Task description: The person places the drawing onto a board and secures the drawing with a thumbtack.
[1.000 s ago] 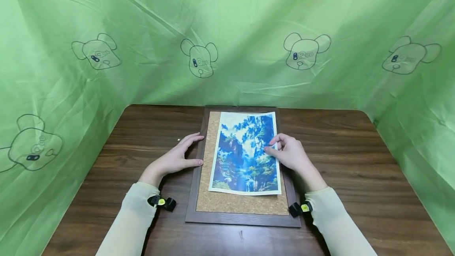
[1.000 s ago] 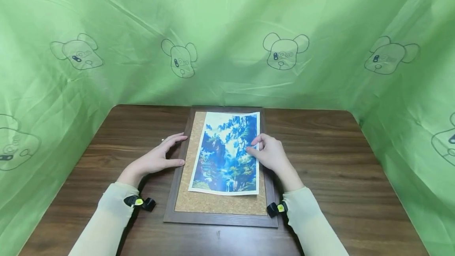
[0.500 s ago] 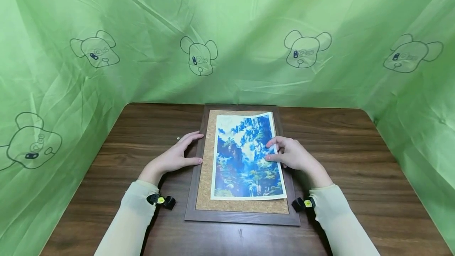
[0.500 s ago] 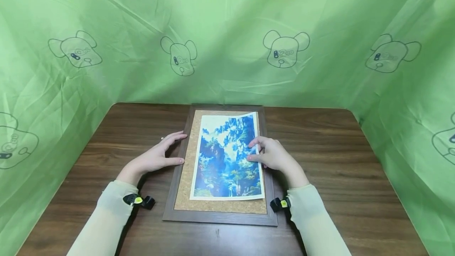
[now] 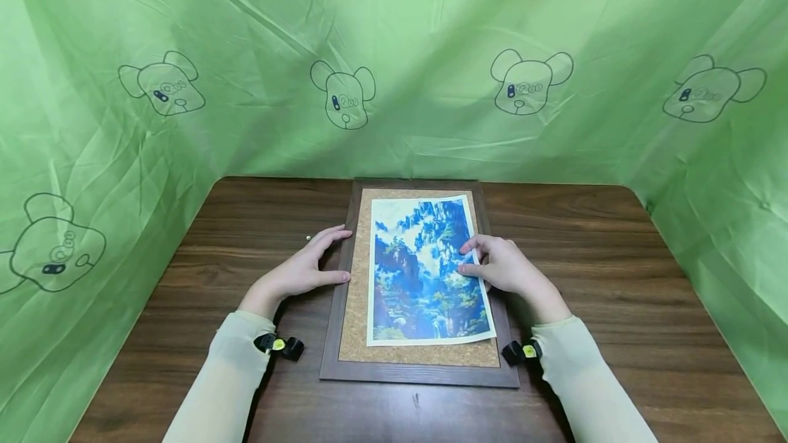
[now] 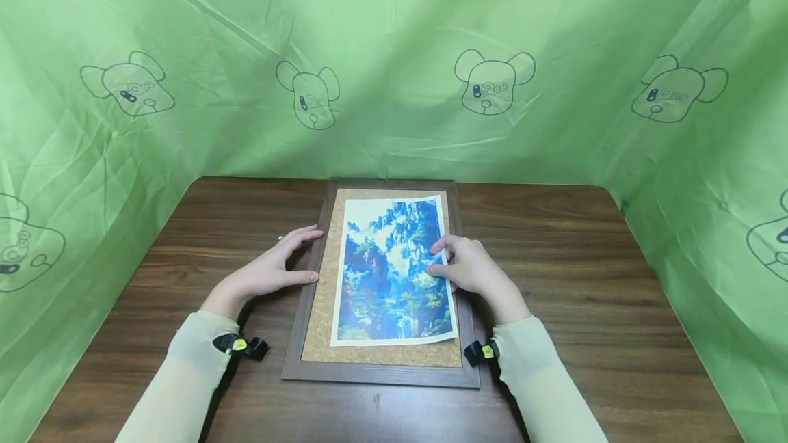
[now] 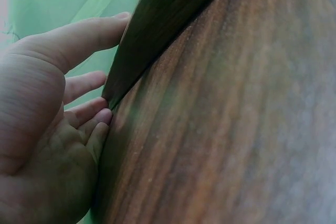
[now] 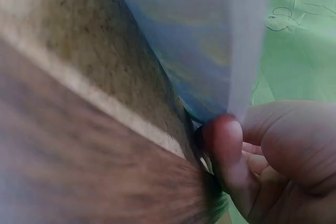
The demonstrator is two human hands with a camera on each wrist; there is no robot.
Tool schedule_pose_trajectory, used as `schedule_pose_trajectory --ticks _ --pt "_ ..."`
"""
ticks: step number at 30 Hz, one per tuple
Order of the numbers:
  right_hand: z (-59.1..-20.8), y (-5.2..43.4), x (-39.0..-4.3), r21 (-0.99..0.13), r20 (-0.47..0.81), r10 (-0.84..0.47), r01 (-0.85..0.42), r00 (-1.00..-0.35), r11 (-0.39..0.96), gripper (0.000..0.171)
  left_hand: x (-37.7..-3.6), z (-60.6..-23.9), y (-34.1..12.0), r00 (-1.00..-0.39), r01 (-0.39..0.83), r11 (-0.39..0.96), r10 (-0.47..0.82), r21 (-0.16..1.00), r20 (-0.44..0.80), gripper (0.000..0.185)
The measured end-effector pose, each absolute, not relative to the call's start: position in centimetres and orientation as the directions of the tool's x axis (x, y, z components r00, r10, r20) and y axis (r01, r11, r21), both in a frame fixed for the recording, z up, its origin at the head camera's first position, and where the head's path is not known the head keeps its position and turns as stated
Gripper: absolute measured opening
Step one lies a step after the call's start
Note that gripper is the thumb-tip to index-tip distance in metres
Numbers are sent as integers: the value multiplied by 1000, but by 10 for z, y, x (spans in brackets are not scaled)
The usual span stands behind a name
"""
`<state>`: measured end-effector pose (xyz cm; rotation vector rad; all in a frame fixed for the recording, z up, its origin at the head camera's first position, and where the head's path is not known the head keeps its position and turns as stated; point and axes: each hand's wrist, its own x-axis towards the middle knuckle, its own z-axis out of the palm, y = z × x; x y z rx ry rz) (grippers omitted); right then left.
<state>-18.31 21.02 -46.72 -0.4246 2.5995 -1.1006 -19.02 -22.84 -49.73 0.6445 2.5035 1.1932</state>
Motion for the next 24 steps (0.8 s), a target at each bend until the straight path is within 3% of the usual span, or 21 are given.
schedule_pose_trajectory --ticks 24 --pt "-465 205 -181 -707 -162 -330 -124 -930 696 34 -192 -500 -229 -860 261 564 505 783 -77 90"
